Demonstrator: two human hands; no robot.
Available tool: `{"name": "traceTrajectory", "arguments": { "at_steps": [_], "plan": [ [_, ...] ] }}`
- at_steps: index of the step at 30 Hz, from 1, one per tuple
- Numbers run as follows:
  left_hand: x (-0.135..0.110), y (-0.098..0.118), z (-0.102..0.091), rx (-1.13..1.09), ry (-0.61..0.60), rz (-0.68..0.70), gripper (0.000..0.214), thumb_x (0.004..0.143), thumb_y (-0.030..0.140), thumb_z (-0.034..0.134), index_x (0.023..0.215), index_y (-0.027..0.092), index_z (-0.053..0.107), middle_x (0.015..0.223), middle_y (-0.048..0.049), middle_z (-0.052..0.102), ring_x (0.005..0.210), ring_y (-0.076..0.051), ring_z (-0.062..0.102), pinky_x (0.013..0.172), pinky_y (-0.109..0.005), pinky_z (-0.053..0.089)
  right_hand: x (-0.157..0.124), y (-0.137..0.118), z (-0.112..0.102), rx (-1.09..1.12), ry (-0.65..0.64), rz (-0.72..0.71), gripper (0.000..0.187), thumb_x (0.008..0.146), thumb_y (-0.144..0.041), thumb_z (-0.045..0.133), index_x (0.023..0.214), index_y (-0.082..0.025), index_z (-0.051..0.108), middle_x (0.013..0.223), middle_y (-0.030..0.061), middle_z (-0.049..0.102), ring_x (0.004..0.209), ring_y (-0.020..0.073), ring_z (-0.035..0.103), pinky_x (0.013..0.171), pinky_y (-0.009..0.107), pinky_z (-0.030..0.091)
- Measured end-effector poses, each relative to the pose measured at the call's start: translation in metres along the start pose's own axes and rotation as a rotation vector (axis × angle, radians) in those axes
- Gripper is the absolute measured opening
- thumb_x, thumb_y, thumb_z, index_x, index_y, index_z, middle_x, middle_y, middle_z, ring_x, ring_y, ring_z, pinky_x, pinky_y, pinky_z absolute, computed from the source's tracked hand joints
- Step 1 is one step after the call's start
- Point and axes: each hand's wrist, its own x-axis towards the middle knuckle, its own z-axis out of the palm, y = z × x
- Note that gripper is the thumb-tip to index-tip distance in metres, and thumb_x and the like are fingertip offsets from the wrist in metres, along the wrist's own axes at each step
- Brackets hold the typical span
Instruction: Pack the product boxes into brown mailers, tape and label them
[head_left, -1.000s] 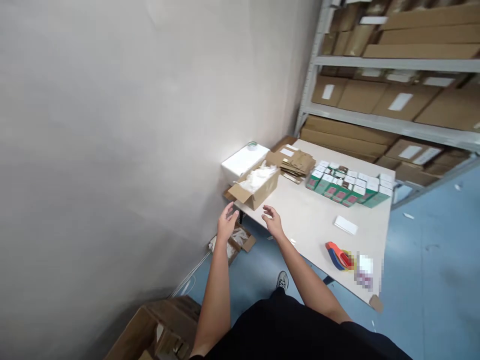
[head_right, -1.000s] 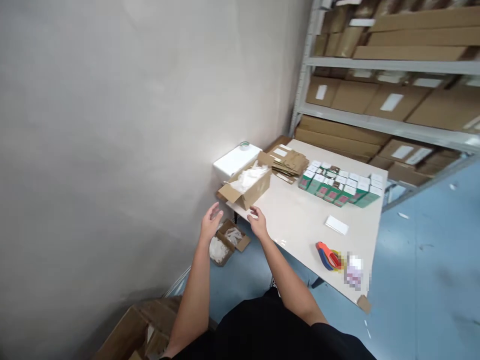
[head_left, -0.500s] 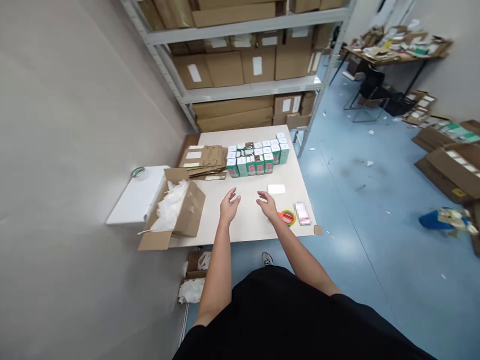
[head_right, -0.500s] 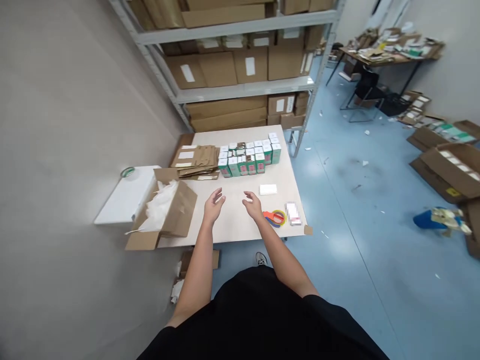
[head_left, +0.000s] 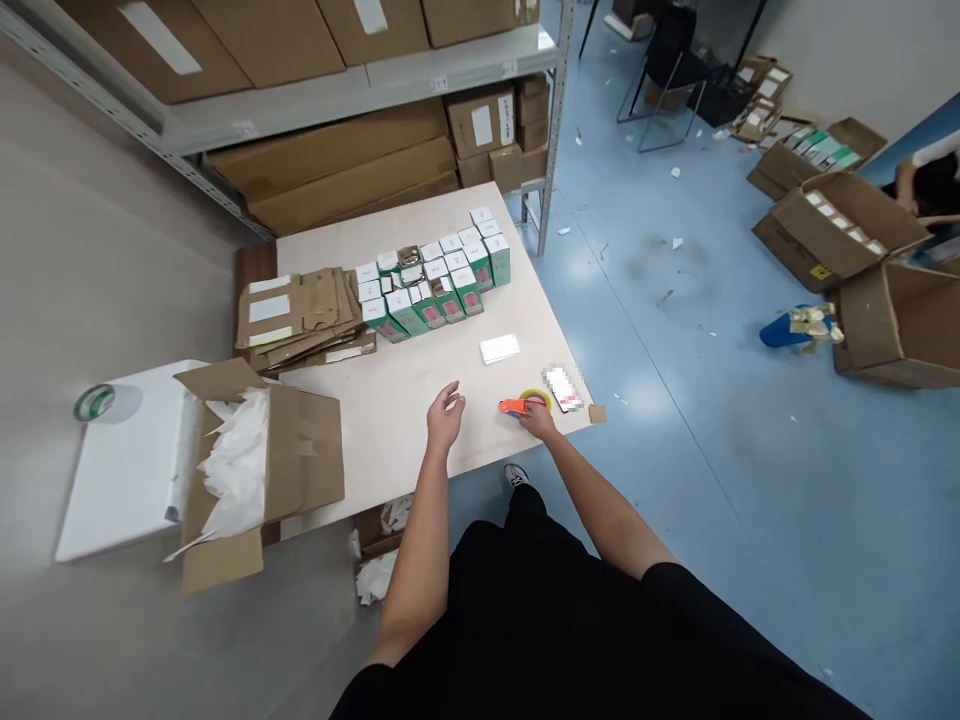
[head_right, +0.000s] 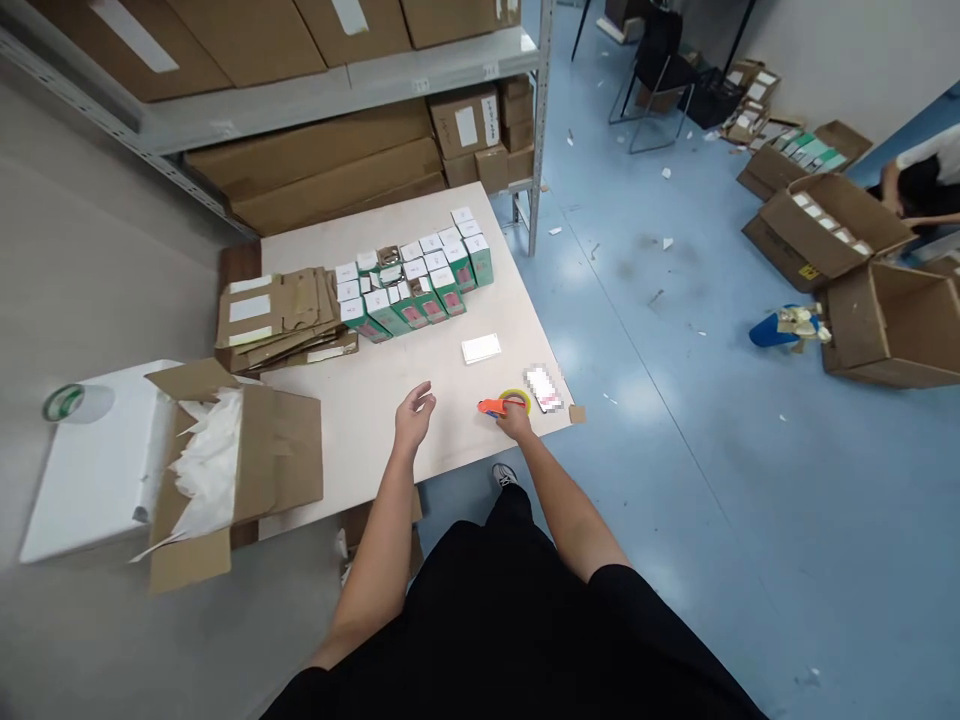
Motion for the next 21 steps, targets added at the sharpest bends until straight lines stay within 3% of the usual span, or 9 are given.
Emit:
{"name": "traceTrajectory", "arguments": {
  "at_steps": [3, 6, 9, 12, 14, 17, 21],
  "plan": [
    [-0.003, -0.008, 0.006, 0.03, -0.03, -0.021, 0.039, 0.093, 0.03, 0.064, 0.132, 0.024, 0.067, 0.144, -0.0105, 0.063, 0.124, -0.026, 0.065, 0.105, -0.041, 0.053, -0.008, 0.013, 0.014, -0.236, -0.11, 0.006, 0.053, 0.081, -0.012, 0.066, 0.134, -0.014, 0.06, 0.128, 0.0148, 0.067, 0.121, 0.0287, 0.058, 0.101, 0.035, 0.045],
    [-0.006, -0.016, 0.002, 0.041, -0.056, -0.035, 0.039, 0.093, 0.028, 0.063, 0.132, 0.023, 0.067, 0.142, -0.0115, 0.064, 0.119, -0.025, 0.068, 0.104, -0.042, 0.053, -0.007, 0.008, 0.023, -0.349, -0.094, 0.025, 0.061, 0.085, -0.015, 0.066, 0.144, -0.011, 0.051, 0.141, 0.0205, 0.059, 0.132, 0.0324, 0.05, 0.112, 0.042, 0.037],
    [-0.004, -0.023, -0.011, 0.037, -0.068, -0.051, 0.04, 0.093, 0.027, 0.062, 0.132, 0.022, 0.066, 0.142, -0.0123, 0.064, 0.116, -0.024, 0.069, 0.105, -0.042, 0.052, 0.004, -0.008, 0.023, -0.428, -0.13, 0.121, 0.049, 0.086, -0.018, 0.068, 0.133, -0.01, 0.058, 0.132, 0.0225, 0.064, 0.123, 0.0345, 0.057, 0.104, 0.044, 0.042],
    [0.003, -0.029, -0.025, 0.003, -0.068, -0.047, 0.042, 0.092, 0.028, 0.063, 0.133, 0.022, 0.066, 0.138, -0.0131, 0.066, 0.115, -0.024, 0.069, 0.106, -0.043, 0.051, 0.017, -0.03, 0.013, -0.442, -0.197, 0.189, 0.03, 0.083, -0.018, 0.072, 0.112, -0.014, 0.067, 0.107, 0.0169, 0.073, 0.101, 0.0307, 0.067, 0.085, 0.037, 0.048],
    [0.009, -0.032, -0.035, -0.028, -0.065, -0.039, 0.042, 0.091, 0.029, 0.064, 0.133, 0.021, 0.066, 0.136, -0.0132, 0.067, 0.115, -0.023, 0.069, 0.107, -0.042, 0.051, 0.021, -0.046, 0.006, -0.382, -0.189, 0.179, 0.023, 0.08, -0.022, 0.076, 0.101, -0.017, 0.068, 0.094, 0.0119, 0.074, 0.09, 0.0274, 0.068, 0.075, 0.033, 0.047],
    [0.018, -0.031, -0.052, -0.063, -0.051, -0.016, 0.043, 0.09, 0.029, 0.064, 0.132, 0.02, 0.066, 0.134, -0.0133, 0.068, 0.116, -0.023, 0.069, 0.108, -0.042, 0.05, 0.017, -0.076, 0.0, -0.101, -0.143, 0.124, 0.02, 0.077, -0.03, 0.078, 0.09, -0.021, 0.066, 0.082, 0.0044, 0.07, 0.079, 0.0224, 0.065, 0.068, 0.029, 0.044],
    [0.033, -0.011, -0.089, -0.075, -0.054, 0.03, 0.043, 0.089, 0.032, 0.066, 0.13, 0.019, 0.068, 0.131, -0.0136, 0.07, 0.118, -0.024, 0.068, 0.11, -0.043, 0.048, -0.002, -0.133, 0.003, 0.27, -0.086, -0.051, 0.027, 0.073, -0.042, 0.078, 0.079, -0.022, 0.061, 0.071, -0.0026, 0.061, 0.07, 0.018, 0.057, 0.066, 0.028, 0.043]
  ]
}}
